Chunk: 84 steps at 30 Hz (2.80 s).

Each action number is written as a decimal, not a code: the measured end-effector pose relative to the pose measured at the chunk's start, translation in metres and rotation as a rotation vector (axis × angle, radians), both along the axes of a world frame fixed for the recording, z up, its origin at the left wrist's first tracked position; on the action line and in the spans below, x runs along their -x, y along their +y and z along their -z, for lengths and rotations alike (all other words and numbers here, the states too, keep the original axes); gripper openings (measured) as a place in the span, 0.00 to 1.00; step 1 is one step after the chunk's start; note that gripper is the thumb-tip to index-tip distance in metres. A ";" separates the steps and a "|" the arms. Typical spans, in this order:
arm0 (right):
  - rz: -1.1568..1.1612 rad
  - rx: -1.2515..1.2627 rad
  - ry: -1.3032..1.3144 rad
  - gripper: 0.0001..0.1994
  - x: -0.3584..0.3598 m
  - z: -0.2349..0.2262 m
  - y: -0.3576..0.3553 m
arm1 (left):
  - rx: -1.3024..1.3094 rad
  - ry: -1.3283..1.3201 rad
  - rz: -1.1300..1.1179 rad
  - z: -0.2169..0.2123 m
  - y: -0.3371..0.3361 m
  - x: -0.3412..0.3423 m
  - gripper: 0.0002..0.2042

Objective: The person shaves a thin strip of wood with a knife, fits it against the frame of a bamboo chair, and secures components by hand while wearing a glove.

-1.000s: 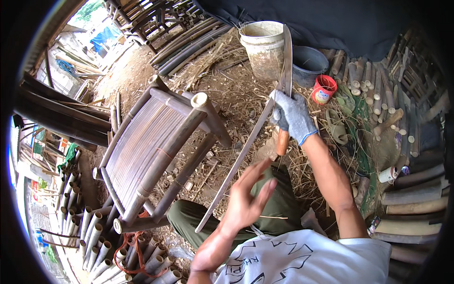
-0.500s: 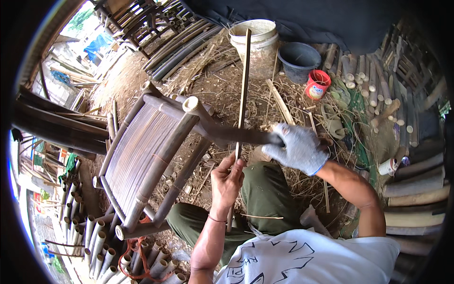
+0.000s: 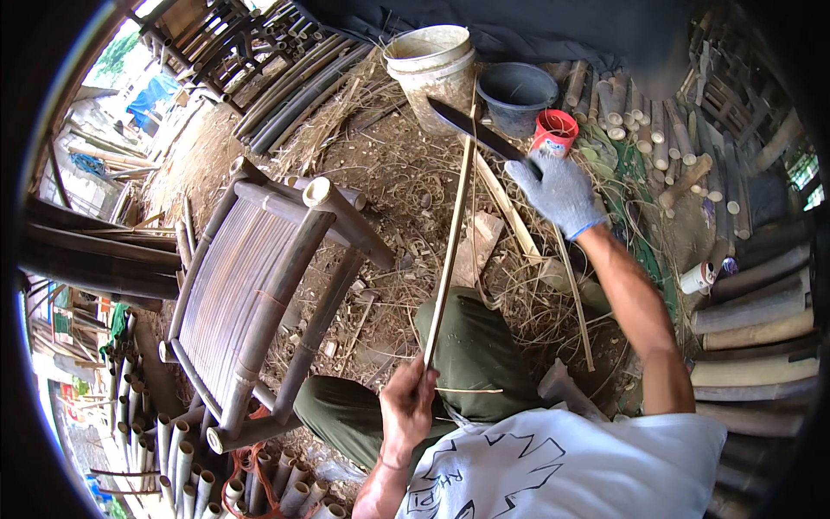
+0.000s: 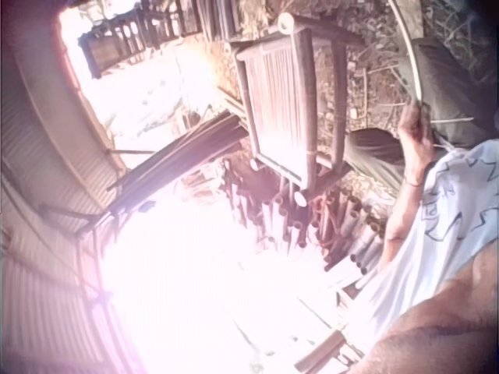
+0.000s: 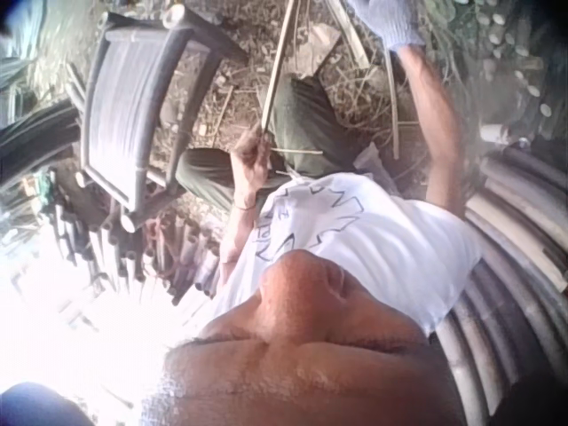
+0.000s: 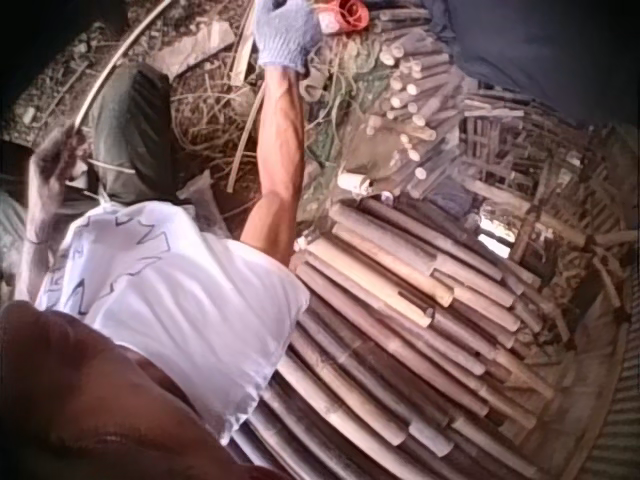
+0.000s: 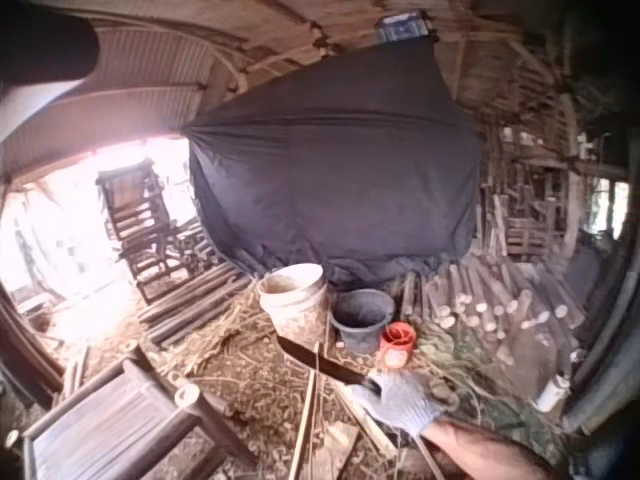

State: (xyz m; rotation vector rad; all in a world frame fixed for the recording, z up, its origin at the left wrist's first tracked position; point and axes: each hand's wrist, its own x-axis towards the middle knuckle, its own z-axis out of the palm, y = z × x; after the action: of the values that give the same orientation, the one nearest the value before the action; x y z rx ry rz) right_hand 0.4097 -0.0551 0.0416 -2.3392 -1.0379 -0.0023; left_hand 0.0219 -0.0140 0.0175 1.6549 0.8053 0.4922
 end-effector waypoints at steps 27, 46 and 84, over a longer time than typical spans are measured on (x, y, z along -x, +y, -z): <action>-0.401 -0.145 -0.160 0.26 0.114 0.007 -0.022 | 0.264 -0.302 -0.009 -0.043 0.044 -0.089 0.13; -0.045 -0.195 -0.021 0.28 0.010 0.021 -0.030 | 0.384 -0.150 0.047 0.002 -0.010 0.016 0.23; 0.108 -0.287 0.002 0.33 -0.022 -0.010 -0.044 | 0.773 -0.240 0.302 -0.013 -0.016 0.042 0.28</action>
State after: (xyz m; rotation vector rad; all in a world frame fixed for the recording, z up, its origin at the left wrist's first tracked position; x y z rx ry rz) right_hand 0.4319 -0.0987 0.0512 -2.1287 -0.8469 -0.1793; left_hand -0.0200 -0.0298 0.0306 0.9467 0.4631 0.1251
